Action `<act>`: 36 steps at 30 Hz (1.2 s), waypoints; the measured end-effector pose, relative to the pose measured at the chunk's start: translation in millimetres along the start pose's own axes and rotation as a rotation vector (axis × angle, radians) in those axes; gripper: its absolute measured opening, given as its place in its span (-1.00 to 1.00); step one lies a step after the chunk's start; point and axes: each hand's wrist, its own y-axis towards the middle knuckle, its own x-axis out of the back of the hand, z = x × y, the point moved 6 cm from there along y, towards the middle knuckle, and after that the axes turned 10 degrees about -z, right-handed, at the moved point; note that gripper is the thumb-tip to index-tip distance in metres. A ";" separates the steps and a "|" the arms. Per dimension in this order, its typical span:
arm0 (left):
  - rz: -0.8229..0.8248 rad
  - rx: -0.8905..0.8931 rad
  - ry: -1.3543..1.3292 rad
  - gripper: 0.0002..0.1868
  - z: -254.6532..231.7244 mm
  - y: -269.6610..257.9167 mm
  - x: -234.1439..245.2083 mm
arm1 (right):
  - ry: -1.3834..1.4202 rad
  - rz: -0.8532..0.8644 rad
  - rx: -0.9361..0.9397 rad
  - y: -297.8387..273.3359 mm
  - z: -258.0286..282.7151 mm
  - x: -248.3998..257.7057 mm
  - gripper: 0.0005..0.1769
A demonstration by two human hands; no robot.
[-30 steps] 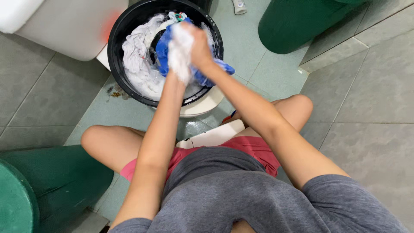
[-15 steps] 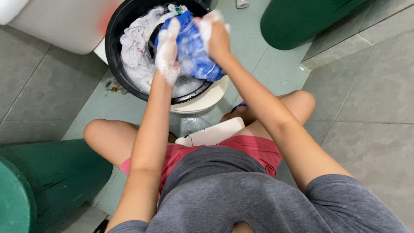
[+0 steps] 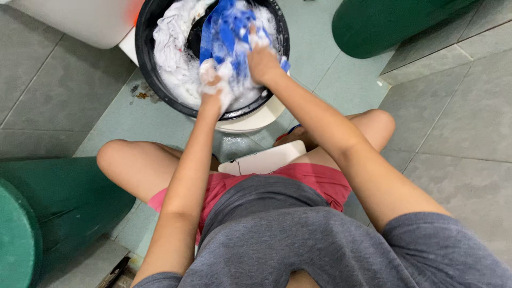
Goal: The person sits on a small stool and hand-washes clothes in a black basin filled with soapy water. They repeatedly scrub, squeeze, and agitate the garments, including a blue item, and briefly reach for a nearby stool before continuing the washing.
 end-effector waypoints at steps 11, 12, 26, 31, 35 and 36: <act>-0.291 -0.031 -0.101 -0.20 25.2 22.4 -43.7 | 0.594 -0.275 -0.266 9.7 -42.1 -41.3 -0.66; -0.327 -0.040 -0.101 -0.19 25.0 22.8 -36.3 | 0.727 -0.296 -0.303 14.5 -47.0 -43.1 -0.57; -0.551 0.018 -0.351 -0.50 4.3 69.6 84.8 | 2.013 0.044 -0.469 44.7 -35.4 103.0 -0.52; -0.696 0.001 -0.402 -0.47 -4.4 45.0 81.7 | 1.515 -0.102 -0.162 60.7 -26.6 120.6 -0.37; -0.806 -0.003 -0.215 -0.33 14.3 18.8 66.9 | 0.686 -0.330 -0.042 62.0 -11.1 53.9 -0.12; -0.794 0.012 -0.120 -0.29 15.1 9.1 63.0 | 0.660 -0.237 -0.071 59.0 -4.6 30.0 -0.15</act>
